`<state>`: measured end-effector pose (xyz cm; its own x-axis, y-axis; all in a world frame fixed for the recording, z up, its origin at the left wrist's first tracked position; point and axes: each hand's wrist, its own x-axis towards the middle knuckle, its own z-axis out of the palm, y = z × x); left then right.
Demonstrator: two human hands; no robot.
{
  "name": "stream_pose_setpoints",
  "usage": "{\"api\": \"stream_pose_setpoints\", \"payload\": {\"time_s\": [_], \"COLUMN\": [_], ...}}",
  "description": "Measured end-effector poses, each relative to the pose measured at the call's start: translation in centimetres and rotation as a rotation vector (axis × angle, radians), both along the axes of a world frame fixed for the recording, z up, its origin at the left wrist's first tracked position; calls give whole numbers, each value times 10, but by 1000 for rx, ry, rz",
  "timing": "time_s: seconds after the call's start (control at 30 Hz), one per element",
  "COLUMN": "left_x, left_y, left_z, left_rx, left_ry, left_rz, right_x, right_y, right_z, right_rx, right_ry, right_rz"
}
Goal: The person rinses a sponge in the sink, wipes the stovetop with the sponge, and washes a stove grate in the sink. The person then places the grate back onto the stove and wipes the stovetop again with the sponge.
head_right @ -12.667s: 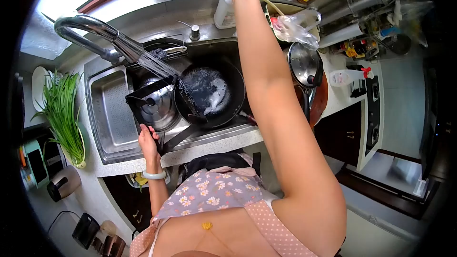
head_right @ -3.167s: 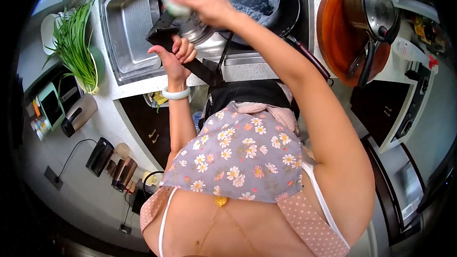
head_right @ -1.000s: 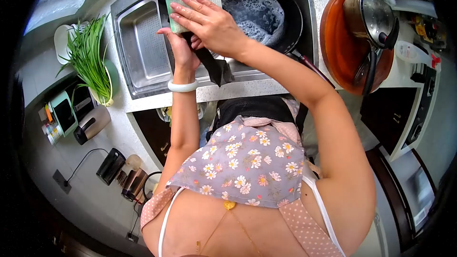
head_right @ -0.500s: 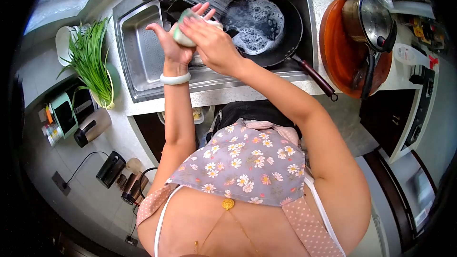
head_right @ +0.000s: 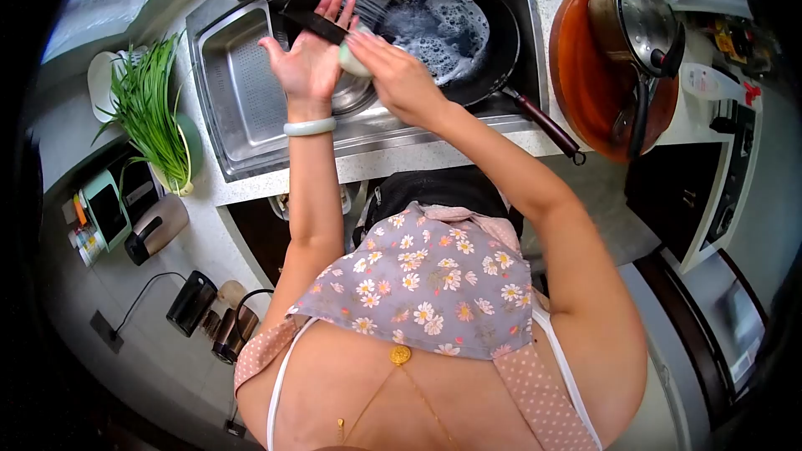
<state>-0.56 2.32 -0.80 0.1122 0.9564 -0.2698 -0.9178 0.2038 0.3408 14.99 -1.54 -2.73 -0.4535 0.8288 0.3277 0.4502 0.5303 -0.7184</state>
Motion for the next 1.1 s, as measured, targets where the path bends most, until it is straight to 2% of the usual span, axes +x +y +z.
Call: {"api": "stream_pose_setpoints", "payload": {"time_s": [0.13, 0.23, 0.37, 0.5, 0.57, 0.63, 0.73, 0.83, 0.9, 0.97, 1.1], "left_x": [-9, -17, 1, -4, -6, -5, 6, 9, 5, -1, -20], "left_y": [3, -2, -5, -10, -12, -14, -9, -4, -1, -2, -10], "left_z": [3, 4, -11, -4, -6, -12, -16, -10, -6, -1, 2], "left_rx": [15, -15, 22, 24, 6, -12, -7, 21, 37, 81, 132], "left_ry": [22, -100, -72, -36, -81, -108, -120, -52, -21, -103, -289], "left_rz": [32, 75, 76, 72, 93, 96, 41, -5, -41, -74, -97], "right_x": [-19, 10, -20, -32, -4, 17, 12, 10, 12, 17, 31], "right_y": [7, -11, 8, 15, -3, -6, 1, 18, 29, 39, 57], "right_z": [11, 1, -4, 16, 4, -2, -8, -15, -16, -9, -8], "right_rx": [63, 80, -58, 51, 56, 24, -60, -169, -131, -102, -308], "right_ry": [65, -107, 133, 121, -129, -190, -144, -328, -224, -124, -10], "right_rz": [-6, 43, -80, 54, 11, 44, -61, -125, -157, -188, -270]}}
